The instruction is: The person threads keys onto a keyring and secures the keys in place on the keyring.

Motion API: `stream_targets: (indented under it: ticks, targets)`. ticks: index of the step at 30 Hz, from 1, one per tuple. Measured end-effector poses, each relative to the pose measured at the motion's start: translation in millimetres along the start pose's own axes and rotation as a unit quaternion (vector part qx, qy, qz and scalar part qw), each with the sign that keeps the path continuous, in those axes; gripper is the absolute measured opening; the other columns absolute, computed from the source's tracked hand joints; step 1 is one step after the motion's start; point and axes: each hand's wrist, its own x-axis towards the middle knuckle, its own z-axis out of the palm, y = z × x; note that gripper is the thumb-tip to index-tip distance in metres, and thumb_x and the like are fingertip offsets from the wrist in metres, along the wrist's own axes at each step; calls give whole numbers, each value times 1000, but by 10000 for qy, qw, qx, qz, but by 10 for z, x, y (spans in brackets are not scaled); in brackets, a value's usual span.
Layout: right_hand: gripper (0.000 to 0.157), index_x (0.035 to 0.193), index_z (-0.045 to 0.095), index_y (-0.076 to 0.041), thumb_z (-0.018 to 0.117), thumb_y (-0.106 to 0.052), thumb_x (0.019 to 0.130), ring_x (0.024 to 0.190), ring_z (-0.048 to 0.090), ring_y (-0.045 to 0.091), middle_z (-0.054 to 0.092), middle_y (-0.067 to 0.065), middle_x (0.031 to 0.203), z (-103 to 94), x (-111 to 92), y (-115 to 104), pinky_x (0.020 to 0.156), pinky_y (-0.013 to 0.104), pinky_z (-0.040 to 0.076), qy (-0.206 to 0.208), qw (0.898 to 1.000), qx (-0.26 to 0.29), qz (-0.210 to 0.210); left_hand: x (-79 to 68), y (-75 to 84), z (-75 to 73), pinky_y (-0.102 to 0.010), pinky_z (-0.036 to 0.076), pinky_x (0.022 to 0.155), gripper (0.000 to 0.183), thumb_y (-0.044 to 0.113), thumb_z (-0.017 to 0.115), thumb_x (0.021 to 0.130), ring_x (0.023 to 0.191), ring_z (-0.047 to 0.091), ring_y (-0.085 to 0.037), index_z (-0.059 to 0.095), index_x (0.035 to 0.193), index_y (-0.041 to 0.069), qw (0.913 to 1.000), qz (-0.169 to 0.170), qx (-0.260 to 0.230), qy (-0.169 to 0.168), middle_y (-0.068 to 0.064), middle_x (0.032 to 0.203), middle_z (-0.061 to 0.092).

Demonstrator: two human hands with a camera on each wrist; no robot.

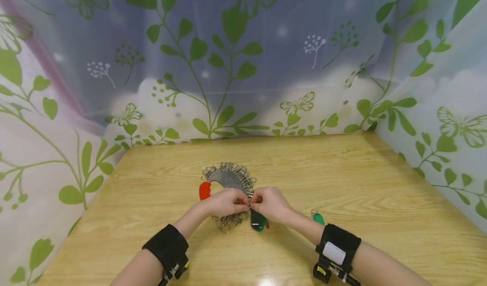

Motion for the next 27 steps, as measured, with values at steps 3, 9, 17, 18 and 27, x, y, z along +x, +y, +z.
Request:
stream_targets:
  ticks: [3,9,17,18,27]
  targets:
    - [14,66,56,-12,64,-2,72,56,49,6,55,-6,62,8,-7,22,53,24,44,-9,9999,83,87,-19,-27,32,-24,42,62,5,18,59,84,67,49,-5,62,85,15,9997,51,-248,-16,8,78,54]
    - [13,67,57,-12,65,-5,73,57,49,6,55,-6,63,14,-32,46,54,25,44,65,9996,100,251,-34,-38,96,-25,40,59,9,19,56,86,64,47,-6,64,86,14,9992,25,-241,311,9,78,55]
    - [13,66,56,-13,65,-6,72,56,48,6,54,-7,62,15,-45,20,54,26,44,70,9998,77,178,-34,-19,90,-24,37,54,13,16,50,89,56,43,-7,62,86,13,9988,-58,-217,433,7,71,53]
    - [13,65,56,-13,65,-6,72,55,48,6,54,-8,61,15,-41,16,54,26,44,57,9999,55,152,-28,-17,85,-24,37,53,13,16,50,89,55,43,-7,62,85,13,9989,-63,-176,438,7,69,53]
    - [15,64,56,-13,66,-5,71,53,48,5,54,-8,60,18,-9,-8,53,25,43,68,9999,-89,43,-2,14,46,-24,35,50,15,14,49,88,49,41,-8,61,79,13,9984,-236,-50,517,6,58,48]
